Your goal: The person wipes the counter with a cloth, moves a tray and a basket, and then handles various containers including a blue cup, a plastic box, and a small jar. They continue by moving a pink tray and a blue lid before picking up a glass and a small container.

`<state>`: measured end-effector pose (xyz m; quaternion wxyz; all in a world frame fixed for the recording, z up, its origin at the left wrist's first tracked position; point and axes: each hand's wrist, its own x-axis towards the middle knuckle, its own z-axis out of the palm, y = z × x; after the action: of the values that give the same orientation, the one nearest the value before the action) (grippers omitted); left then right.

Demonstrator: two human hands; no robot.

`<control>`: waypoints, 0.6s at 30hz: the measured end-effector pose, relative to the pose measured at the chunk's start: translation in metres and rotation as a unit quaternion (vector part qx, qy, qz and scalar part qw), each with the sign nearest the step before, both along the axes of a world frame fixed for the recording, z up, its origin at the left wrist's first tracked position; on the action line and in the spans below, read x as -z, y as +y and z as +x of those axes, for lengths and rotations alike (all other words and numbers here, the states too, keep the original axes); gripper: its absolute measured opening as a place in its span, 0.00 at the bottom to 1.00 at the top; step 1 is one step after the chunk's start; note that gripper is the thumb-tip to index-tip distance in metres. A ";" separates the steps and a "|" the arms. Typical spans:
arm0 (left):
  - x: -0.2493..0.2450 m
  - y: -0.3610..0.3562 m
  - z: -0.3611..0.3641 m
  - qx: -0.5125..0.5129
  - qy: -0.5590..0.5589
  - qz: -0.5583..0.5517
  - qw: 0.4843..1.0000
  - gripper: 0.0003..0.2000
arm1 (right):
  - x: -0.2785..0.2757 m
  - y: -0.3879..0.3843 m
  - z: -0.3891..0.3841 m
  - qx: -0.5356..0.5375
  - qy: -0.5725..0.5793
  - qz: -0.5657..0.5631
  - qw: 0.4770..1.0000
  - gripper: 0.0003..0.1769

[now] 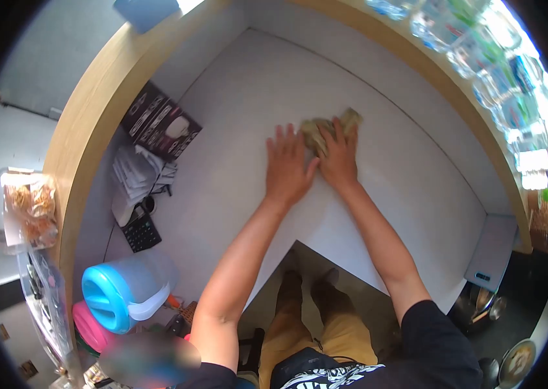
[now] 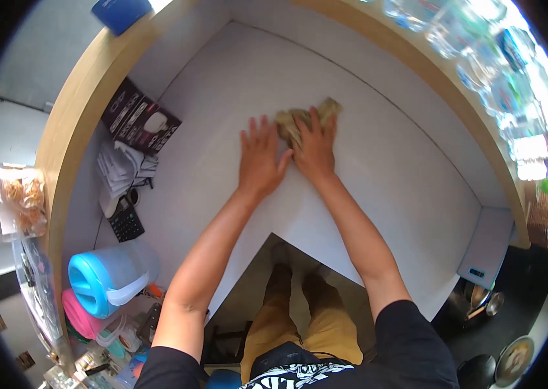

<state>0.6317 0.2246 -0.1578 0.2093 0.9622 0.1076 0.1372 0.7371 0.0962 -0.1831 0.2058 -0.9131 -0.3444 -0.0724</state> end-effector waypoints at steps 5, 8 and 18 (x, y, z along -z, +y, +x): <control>0.013 0.053 -0.045 -0.046 -0.040 -0.022 0.998 0.40 | 0.017 0.161 0.051 -0.144 -0.024 0.056 0.988 0.27; 0.012 0.054 -0.046 -0.007 -0.057 -0.034 0.998 0.41 | 0.017 0.240 0.070 -0.270 -0.044 0.056 0.960 0.29; 0.014 0.056 -0.040 0.019 -0.042 -0.008 0.999 0.36 | 0.031 0.281 0.140 -0.167 -0.046 0.056 0.983 0.23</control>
<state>0.5915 0.2807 -0.1719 0.2242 0.9558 0.0811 0.1723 0.8769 0.3772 -0.2142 0.2494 -0.8255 -0.4968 -0.0980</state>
